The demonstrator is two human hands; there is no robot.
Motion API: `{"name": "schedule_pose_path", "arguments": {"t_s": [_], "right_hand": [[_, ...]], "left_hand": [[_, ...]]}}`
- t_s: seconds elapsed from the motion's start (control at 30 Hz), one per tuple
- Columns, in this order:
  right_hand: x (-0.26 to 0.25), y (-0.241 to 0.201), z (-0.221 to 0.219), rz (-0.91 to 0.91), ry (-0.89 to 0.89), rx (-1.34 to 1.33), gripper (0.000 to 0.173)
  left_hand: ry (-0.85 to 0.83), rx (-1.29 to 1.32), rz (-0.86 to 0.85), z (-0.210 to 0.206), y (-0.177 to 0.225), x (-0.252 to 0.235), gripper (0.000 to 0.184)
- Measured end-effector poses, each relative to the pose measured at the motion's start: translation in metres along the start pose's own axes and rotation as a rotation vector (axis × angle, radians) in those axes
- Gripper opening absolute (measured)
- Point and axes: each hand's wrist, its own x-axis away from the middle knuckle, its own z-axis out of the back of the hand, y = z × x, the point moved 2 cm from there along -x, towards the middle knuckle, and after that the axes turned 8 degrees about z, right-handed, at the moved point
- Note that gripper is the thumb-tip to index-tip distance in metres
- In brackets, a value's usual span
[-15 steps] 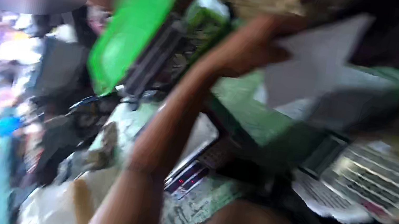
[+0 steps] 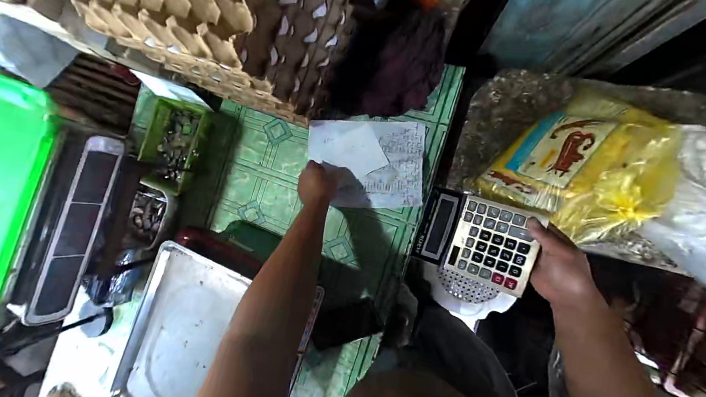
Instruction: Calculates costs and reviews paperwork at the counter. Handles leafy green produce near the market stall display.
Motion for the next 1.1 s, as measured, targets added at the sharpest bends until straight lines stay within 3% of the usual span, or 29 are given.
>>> {"name": "schedule_pose_path", "arguments": {"t_s": [0.1, 0.23, 0.37, 0.5, 0.57, 0.73, 0.87, 1.0, 1.1], "right_hand": [[-0.002, 0.005, 0.0, -0.046, 0.057, -0.021, 0.03], [-0.014, 0.009, -0.019, -0.13, 0.071, -0.106, 0.033], [-0.006, 0.033, -0.013, -0.164, 0.126, -0.142, 0.034], [0.004, 0.041, -0.002, -0.19, 0.167, -0.075, 0.034], [0.003, 0.039, 0.005, -0.17, 0.176, -0.077, 0.034], [0.009, 0.033, 0.023, -0.151, 0.145, -0.114, 0.034], [0.015, 0.036, 0.028, -0.177, 0.164, -0.09, 0.035], [0.009, 0.04, 0.026, -0.171, 0.171, -0.103, 0.036], [0.003, 0.034, 0.018, -0.172, 0.175, -0.11, 0.035]], "left_hand": [[0.091, 0.145, 0.069, 0.015, -0.023, -0.006, 0.071], [-0.145, 0.298, 0.111, 0.005, -0.044, -0.023, 0.033], [-0.179, 0.288, 0.085, 0.015, -0.038, -0.029, 0.026], [-0.069, 0.158, -0.009, 0.0, -0.019, -0.018, 0.065], [-0.025, 0.089, -0.071, -0.015, -0.018, -0.021, 0.069], [0.044, 0.09, -0.129, -0.009, -0.03, -0.038, 0.029], [0.109, 0.161, -0.135, 0.007, -0.01, -0.034, 0.033], [0.055, -0.057, -0.556, -0.005, 0.016, 0.024, 0.044], [-0.107, -0.342, -0.844, -0.056, 0.026, 0.071, 0.064]]}}
